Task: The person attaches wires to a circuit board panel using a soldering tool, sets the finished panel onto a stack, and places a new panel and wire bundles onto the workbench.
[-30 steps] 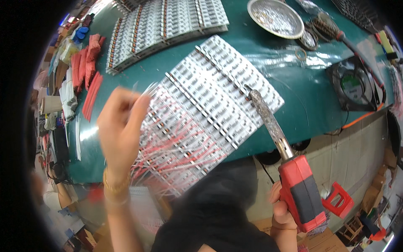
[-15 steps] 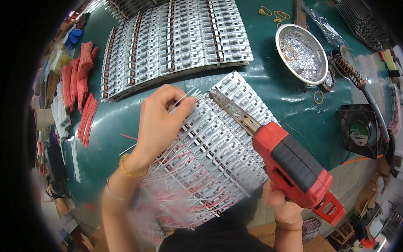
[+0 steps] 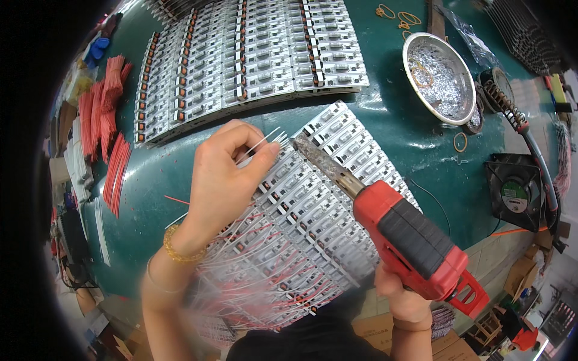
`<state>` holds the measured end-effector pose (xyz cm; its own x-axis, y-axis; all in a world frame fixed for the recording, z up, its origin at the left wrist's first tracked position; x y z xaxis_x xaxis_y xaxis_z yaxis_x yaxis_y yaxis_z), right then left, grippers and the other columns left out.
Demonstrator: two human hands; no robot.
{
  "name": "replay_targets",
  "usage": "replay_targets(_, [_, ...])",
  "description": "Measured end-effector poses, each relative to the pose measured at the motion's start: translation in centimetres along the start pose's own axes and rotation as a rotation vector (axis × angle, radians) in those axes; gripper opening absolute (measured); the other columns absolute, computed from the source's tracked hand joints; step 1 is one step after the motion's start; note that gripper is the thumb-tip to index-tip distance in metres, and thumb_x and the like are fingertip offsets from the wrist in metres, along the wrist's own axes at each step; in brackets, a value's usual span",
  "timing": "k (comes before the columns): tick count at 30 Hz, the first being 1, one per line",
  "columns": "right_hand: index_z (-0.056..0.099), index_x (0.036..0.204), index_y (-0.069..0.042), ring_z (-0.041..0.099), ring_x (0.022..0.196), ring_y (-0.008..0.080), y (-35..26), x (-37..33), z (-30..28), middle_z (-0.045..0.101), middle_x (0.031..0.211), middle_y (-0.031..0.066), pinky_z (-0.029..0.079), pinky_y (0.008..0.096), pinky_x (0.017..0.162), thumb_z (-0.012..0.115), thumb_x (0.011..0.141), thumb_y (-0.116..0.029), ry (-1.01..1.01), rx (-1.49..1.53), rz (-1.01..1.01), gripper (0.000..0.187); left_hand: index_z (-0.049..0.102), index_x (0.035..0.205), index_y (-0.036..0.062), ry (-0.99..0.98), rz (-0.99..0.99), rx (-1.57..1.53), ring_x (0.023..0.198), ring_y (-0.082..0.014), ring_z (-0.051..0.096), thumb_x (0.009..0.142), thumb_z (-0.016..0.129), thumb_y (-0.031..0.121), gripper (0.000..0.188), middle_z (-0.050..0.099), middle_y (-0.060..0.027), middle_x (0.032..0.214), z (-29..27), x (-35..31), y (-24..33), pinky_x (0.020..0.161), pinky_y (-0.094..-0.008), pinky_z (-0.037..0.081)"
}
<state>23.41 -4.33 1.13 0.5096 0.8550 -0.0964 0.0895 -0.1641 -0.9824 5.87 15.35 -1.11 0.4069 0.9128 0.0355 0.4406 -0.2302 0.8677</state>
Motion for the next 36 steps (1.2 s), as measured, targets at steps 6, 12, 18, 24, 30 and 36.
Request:
replay_targets(6, [0.058,0.101,-0.003,0.057,0.078,0.0127,1.7,-2.1,-2.7,0.060,0.084,0.0012,0.046,0.0272,0.069,0.073,0.077,-0.040,0.049,-0.022,0.194,0.047,0.059,0.068,-0.0044,-0.017,-0.039,0.028,0.062,-0.0281,0.056,0.076,0.066,0.010,0.018,0.058,-0.0149,0.073,0.0,0.1,0.5,0.058,-0.0370,0.043])
replay_targets(12, [0.048,0.106,0.012,0.040,0.035,0.0090,0.1,-0.7,-0.8,0.042,0.045,-0.0008,0.033,0.0222,0.037,0.068,0.072,-0.057,0.067,-0.099,-0.007,0.080,0.059,0.068,-0.0039,-0.007,-0.011,0.047,0.061,-0.0293,0.056,0.076,0.066,0.010,0.018,0.058,-0.0152,0.073,0.1,0.1,0.5,0.057,-0.0378,0.043])
replay_targets(18, [0.046,0.109,0.014,0.040,0.035,0.0088,0.6,-0.4,-0.2,0.042,0.045,-0.0004,0.033,0.0218,0.037,0.067,0.074,-0.056,0.026,-0.135,0.035,0.081,0.059,0.068,-0.0038,-0.005,-0.005,0.065,0.062,-0.0300,0.056,0.076,0.066,0.010,0.018,0.058,-0.0154,0.074,0.1,0.0,0.3,0.057,-0.0380,0.043])
replay_targets(24, [0.044,0.113,0.015,0.040,0.035,0.0086,-0.6,-0.3,0.5,0.042,0.045,-0.0007,0.033,0.0217,0.037,0.066,0.075,-0.056,0.056,0.022,0.020,0.083,0.059,0.068,-0.0035,0.006,0.005,0.066,0.062,-0.0310,0.056,0.076,0.066,0.010,0.017,0.058,-0.0156,0.075,-0.1,0.0,0.4,0.058,-0.0387,0.043])
replay_targets(30, [0.043,0.114,0.016,0.040,0.035,0.0086,-0.1,-0.7,-0.3,0.042,0.046,-0.0006,0.033,0.0215,0.037,0.065,0.076,-0.056,0.007,-0.058,-0.013,0.084,0.059,0.068,-0.0036,0.017,0.037,0.084,0.064,-0.0310,0.057,0.076,0.066,0.010,0.017,0.058,-0.0159,0.075,0.2,-0.1,0.7,0.059,-0.0390,0.044])
replay_targets(36, [0.040,0.115,0.016,0.039,0.035,0.0085,-0.7,-0.5,0.4,0.040,0.046,-0.0010,0.032,0.0212,0.037,0.064,0.076,-0.057,0.044,0.094,0.022,0.086,0.060,0.072,-0.0028,0.047,0.026,0.119,0.066,-0.0285,0.057,0.076,0.067,0.010,0.016,0.058,-0.0145,0.078,0.0,-0.2,0.5,0.058,-0.0379,0.044])
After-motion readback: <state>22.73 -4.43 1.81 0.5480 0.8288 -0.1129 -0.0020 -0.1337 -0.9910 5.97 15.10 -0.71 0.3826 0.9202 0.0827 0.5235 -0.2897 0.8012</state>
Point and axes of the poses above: each hand's wrist, its own x-axis towards the middle knuckle, its own z-axis out of the palm, y = z × x, the point moved 5 cm from there along x, towards the middle knuckle
